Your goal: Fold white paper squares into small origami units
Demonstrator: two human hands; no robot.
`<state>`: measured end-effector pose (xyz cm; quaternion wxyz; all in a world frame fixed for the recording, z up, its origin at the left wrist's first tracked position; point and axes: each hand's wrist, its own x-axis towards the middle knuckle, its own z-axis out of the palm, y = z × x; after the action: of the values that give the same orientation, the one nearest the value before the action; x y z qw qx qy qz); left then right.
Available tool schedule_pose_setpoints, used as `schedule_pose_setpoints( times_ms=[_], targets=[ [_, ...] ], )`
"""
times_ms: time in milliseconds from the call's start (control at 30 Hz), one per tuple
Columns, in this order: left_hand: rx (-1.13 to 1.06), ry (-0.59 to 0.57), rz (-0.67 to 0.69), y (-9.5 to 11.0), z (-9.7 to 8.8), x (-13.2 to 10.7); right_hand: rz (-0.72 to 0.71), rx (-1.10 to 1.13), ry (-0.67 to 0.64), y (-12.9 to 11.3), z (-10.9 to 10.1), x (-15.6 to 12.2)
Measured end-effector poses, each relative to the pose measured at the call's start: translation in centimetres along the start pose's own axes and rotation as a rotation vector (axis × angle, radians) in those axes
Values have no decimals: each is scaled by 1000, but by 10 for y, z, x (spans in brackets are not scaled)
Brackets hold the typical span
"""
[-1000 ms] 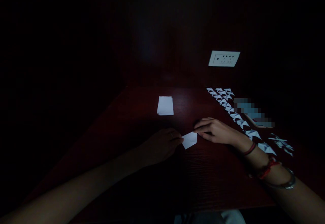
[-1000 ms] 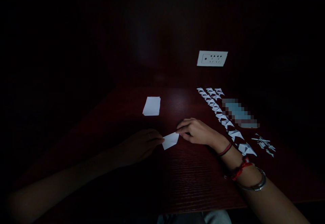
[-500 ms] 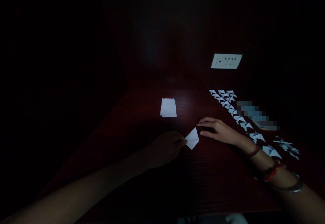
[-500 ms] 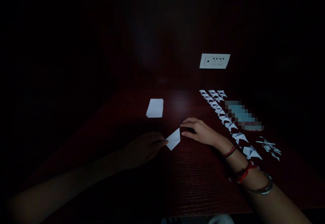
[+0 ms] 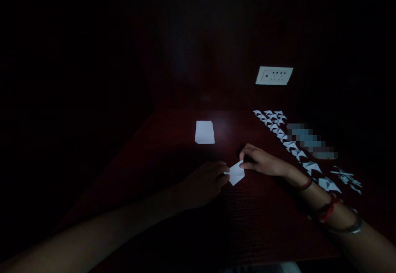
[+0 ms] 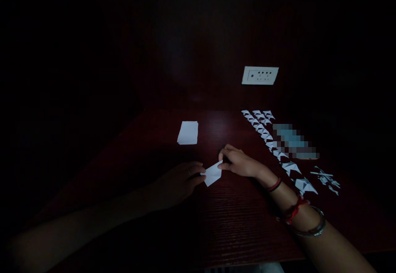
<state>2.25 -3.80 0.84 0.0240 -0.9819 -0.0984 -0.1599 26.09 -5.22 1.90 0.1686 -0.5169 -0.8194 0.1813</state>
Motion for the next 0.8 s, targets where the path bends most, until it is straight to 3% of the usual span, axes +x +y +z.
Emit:
schedule_pose_setpoints(
  times_ms=[200, 367, 500, 800],
  targets=[
    [1, -22, 14, 0, 0, -1, 92, 132, 15, -7, -2, 0],
    [9, -51, -23, -2, 0, -3, 191, 457, 238, -11, 7, 1],
    [16, -47, -73, -3, 2, -4, 216, 529, 354, -16, 20, 0],
    [-43, -8, -82, -4, 6, -4, 20, 234, 356, -26, 19, -9]
  ],
)
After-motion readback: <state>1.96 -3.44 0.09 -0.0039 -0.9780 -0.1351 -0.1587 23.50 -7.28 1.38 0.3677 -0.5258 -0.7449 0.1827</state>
